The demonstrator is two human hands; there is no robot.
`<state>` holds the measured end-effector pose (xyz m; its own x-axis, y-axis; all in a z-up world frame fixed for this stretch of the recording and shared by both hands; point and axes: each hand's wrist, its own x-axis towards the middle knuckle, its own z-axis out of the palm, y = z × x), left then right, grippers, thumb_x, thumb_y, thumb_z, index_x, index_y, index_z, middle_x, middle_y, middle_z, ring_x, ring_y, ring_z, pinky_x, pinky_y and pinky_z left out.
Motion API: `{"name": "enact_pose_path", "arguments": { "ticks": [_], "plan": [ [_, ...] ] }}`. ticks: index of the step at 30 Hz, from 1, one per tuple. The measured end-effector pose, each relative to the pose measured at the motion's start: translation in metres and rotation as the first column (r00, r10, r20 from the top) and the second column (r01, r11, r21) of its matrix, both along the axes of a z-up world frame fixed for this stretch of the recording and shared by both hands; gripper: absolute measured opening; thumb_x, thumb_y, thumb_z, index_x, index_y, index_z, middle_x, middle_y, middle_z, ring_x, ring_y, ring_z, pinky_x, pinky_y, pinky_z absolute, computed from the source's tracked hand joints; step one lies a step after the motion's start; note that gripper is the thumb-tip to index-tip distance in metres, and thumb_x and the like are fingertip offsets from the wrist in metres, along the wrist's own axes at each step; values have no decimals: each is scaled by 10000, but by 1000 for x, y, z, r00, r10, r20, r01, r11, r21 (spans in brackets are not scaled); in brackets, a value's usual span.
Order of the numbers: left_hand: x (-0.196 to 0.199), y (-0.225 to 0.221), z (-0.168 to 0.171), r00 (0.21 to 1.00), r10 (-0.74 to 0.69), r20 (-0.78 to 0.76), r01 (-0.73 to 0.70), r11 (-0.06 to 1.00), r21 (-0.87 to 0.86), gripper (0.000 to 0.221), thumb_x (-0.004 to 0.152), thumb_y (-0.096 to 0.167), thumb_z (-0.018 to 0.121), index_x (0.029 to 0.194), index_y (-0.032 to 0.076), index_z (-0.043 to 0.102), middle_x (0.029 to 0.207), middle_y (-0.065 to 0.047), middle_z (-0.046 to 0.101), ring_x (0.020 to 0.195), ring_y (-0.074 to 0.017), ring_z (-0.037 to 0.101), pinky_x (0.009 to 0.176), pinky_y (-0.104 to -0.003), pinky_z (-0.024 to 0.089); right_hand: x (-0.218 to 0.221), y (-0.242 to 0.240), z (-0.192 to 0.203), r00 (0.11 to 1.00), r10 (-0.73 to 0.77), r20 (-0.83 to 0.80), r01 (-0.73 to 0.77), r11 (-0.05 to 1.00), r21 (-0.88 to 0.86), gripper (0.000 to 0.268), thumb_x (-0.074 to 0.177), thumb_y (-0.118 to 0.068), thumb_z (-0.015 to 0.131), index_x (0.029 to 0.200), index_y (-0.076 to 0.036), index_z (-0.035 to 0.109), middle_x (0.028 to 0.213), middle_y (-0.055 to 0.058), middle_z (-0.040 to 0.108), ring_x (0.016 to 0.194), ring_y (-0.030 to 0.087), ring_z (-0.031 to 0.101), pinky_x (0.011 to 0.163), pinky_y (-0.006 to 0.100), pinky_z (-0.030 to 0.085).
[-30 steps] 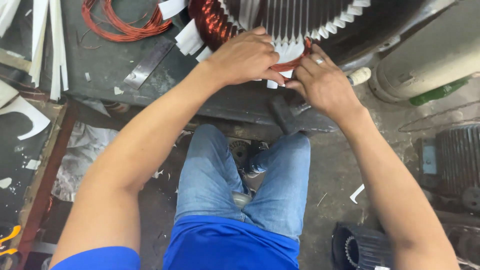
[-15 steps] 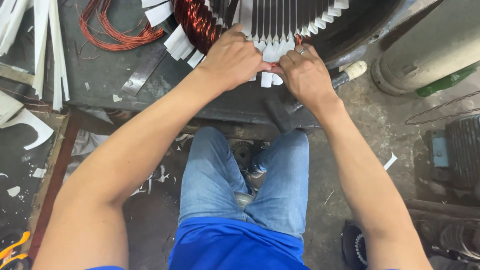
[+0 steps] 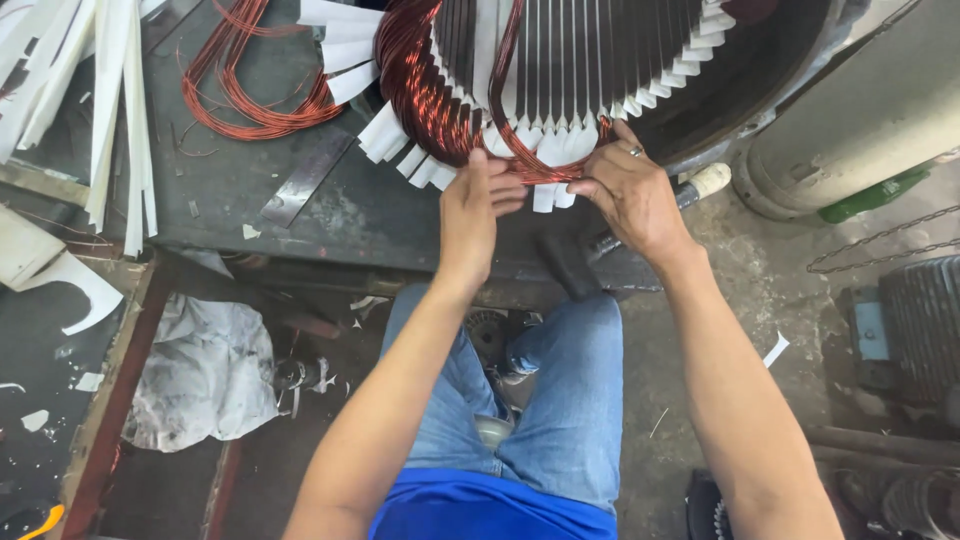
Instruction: Winding and seating copper coils into an electric motor stator using a mallet and insulation strips.
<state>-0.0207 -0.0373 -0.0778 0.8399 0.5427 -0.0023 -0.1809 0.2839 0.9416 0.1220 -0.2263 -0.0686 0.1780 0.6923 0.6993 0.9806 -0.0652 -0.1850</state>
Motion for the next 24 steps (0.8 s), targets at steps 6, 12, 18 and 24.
{"name": "enact_pose_path", "arguments": {
  "ticks": [6, 12, 18, 24],
  "plan": [
    [67, 19, -11, 880, -189, 436, 430, 709, -559, 561, 1175, 511, 365, 1249, 65, 697, 1130, -200, 809, 1213, -354, 749, 1100, -468, 555, -2, 3, -3, 1000, -23, 3, 23, 999, 24, 352, 1074, -321, 776, 898, -26, 700, 873, 148, 687, 882, 386, 716, 1222, 609, 430],
    [94, 34, -31, 825, -184, 534, 488, 708, -510, 368, 1159, 441, 459, 1037, 169, 674, 649, 94, 526, 607, -123, 654, 704, -297, 576, -22, 18, 14, 986, -155, 58, 157, 987, -37, 395, 1080, -341, 786, 941, 23, 720, 819, 193, 672, 837, 410, 709, 1153, 608, 492],
    [91, 34, -23, 833, -210, 511, 479, 736, -478, 327, 1109, 494, 541, 1031, 182, 602, 689, 41, 546, 693, -186, 739, 692, -309, 620, -43, 52, -2, 918, -396, 25, 396, 909, -128, 326, 1122, -351, 704, 1154, -31, 756, 835, 85, 669, 787, 324, 732, 836, 453, 589],
    [89, 33, -15, 872, -237, 429, 446, 747, -493, 438, 1093, 606, 467, 1056, 176, 545, 673, 36, 540, 636, -211, 718, 484, -292, 532, -33, 60, -18, 879, -447, 169, 468, 877, -114, 387, 1159, -420, 624, 945, -100, 657, 736, 37, 586, 667, 299, 667, 692, 419, 555]
  ]
}}
